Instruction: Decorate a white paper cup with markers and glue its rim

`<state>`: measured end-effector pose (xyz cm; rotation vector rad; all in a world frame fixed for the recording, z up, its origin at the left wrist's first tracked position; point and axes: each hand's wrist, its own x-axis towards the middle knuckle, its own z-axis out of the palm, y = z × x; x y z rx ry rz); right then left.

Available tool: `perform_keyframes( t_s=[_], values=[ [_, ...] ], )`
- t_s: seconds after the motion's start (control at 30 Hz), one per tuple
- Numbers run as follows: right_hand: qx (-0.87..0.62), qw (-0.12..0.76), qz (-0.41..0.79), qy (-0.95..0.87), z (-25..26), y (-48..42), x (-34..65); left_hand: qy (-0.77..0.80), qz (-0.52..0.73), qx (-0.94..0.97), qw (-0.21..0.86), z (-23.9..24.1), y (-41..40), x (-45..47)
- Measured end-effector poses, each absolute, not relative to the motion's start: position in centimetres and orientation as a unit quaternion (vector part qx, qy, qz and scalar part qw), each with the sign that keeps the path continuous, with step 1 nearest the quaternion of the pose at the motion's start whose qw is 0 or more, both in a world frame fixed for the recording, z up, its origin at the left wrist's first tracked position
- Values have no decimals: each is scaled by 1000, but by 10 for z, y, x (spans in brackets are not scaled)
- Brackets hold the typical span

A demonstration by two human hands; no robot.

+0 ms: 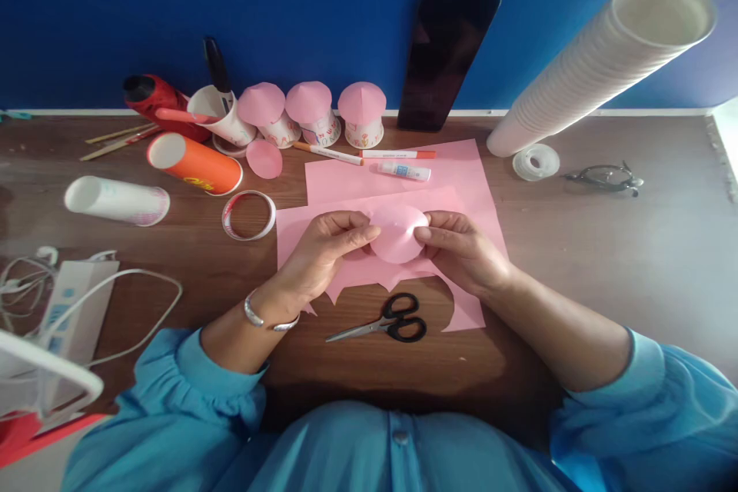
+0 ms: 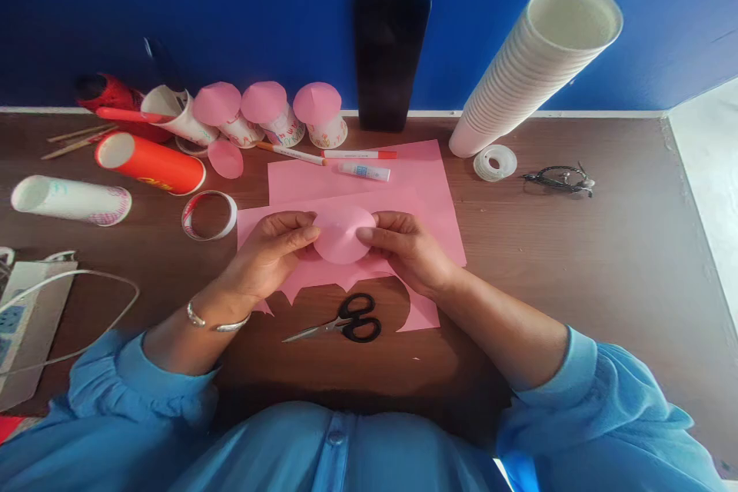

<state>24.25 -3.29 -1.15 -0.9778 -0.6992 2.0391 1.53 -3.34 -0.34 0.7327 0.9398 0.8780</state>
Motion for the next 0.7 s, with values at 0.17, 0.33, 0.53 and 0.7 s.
perform_keyframes(
  t_s=[0.17, 0.33, 0.53, 0.7],
  values=[
    [-374, 370, 803, -279, -12, -33, 242, 431, 393, 343, 736, -3, -33, 15],
    [-376, 362, 802, -292, -12, -34, 242, 420, 379, 274, 778, -3, -33, 17],
    [-383, 350, 799, -305, -10, -36, 239, 415, 337, 299, 791, -3, -34, 18],
    [-391, 342, 797, -309, -9, -38, 236, 440, 315, 305, 784, 1, -36, 23]
  ],
)
